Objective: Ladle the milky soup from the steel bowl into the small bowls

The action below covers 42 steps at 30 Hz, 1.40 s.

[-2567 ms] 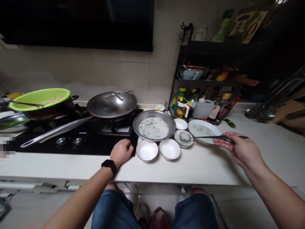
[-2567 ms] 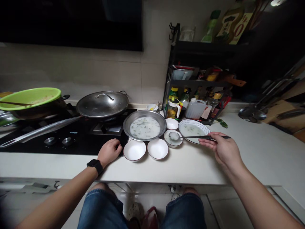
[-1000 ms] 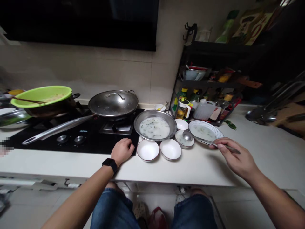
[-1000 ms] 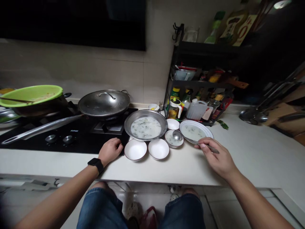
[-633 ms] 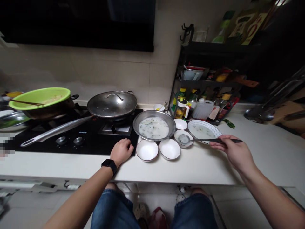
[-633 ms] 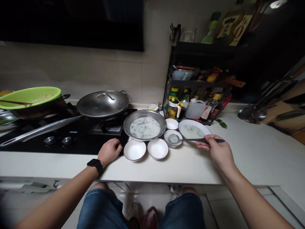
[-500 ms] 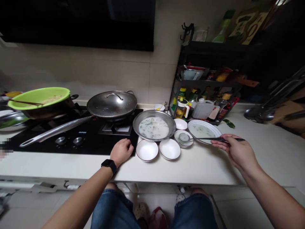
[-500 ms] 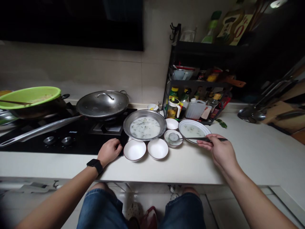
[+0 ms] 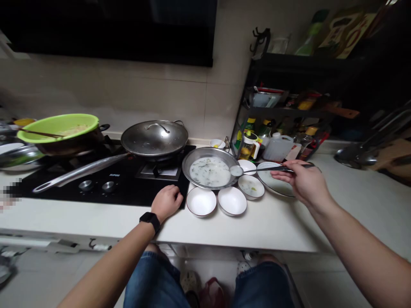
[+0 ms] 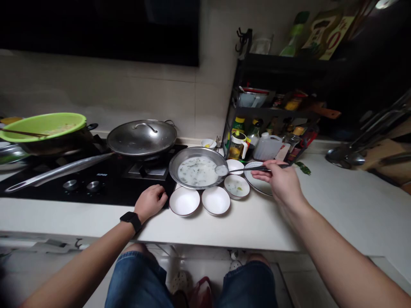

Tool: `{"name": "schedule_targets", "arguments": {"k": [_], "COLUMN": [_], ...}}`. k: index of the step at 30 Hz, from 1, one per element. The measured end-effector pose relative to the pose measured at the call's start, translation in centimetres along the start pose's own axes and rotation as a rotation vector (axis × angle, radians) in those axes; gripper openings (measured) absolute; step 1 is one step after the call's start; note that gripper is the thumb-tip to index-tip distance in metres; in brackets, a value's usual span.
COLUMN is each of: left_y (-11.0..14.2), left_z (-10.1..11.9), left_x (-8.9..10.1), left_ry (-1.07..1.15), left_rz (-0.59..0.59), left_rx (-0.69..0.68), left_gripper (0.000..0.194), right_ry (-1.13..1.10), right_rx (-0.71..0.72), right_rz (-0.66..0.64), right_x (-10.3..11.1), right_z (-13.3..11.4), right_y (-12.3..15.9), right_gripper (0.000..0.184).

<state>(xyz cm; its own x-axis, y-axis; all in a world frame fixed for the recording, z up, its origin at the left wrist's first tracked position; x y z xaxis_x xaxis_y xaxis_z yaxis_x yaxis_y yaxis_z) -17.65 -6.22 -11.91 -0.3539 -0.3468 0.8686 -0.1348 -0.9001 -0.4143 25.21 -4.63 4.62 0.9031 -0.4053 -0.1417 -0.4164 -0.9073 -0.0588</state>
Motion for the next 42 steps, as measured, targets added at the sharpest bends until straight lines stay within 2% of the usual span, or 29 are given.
{"name": "schedule_targets", "arguments": {"k": [5,8,10,14,16,18,20,21,23,27,29,31,34,37,42], "left_y": [0.0,-0.1,0.0,-0.1,-0.1,-0.1,-0.1,-0.1,-0.1,-0.1,-0.1,-0.1,-0.1,0.0,0.0], "left_z": [0.1,0.1,0.1,0.1,0.1,0.2,0.2,0.3,0.3,0.3,0.2,0.1,0.1,0.1,0.1], "left_x": [0.0,0.0,0.1,0.1,0.1,0.1,0.2,0.2,0.3,0.2,0.2,0.2,0.1,0.1,0.2], "left_ry": [0.0,0.0,0.002,0.002,-0.001,-0.008,-0.014,-0.015,-0.015,-0.012,-0.008,-0.008,-0.012,-0.015,-0.015], "left_rz": [-0.007,-0.01,-0.012,-0.022,-0.028,-0.03,-0.029,-0.029,-0.03,-0.029,-0.026,-0.022,-0.015,-0.009,-0.004], "left_rx": [-0.002,0.006,0.01,0.015,0.016,0.017,0.02,0.023,0.024,0.022,0.023,0.016,0.0,-0.005,-0.008], "left_gripper": [0.022,0.021,0.021,0.021,0.021,0.021,0.021,0.021,0.022,0.022,0.022,0.022,0.022,0.022,0.022], "right_ry": [0.033,0.122,0.236,0.559,0.693,0.772,0.793,0.781,0.735,0.687,0.73,0.774,0.786,0.726,0.398], "right_rx": [-0.046,0.035,0.24,0.866,1.036,1.083,1.056,1.025,0.95,0.846,0.781,0.696,0.596,0.477,0.12], "right_rz": [-0.112,-0.257,-0.376,-0.623,-0.752,-0.863,-0.878,-0.831,-0.664,-0.339,-0.284,-0.282,-0.28,-0.259,-0.105], "right_x": [-4.6,-6.7,-7.4,-7.9,-8.0,-8.0,-7.4,-6.8,-4.8,1.0,3.3,4.9,6.2,6.7,7.3], "right_z": [3.3,5.1,5.3,4.1,3.9,3.9,3.5,3.0,1.7,-0.8,-1.0,-0.6,0.4,1.5,3.3], "right_y": [-1.1,-0.9,-0.1,3.1,4.5,5.3,5.5,5.5,5.2,4.7,4.5,4.4,4.3,4.2,2.9], "right_gripper": [0.016,0.02,0.021,0.012,0.012,0.016,0.018,0.018,0.018,0.018,0.02,0.023,0.026,0.022,0.01]}}
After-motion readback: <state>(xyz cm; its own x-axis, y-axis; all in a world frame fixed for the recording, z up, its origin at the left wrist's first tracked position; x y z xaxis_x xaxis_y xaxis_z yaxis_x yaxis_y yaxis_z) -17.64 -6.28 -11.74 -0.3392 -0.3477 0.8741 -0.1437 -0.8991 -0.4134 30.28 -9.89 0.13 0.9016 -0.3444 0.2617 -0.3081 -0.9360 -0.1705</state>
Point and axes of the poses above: each hand's wrist, its own y-axis away from the middle knuckle, its own x-axis out of the back of the hand, z = x × y, the point moved 4 cm from there along -y, towards the middle knuckle, and after that the axes turned 1 degree about -y, right-handed, at the moved point
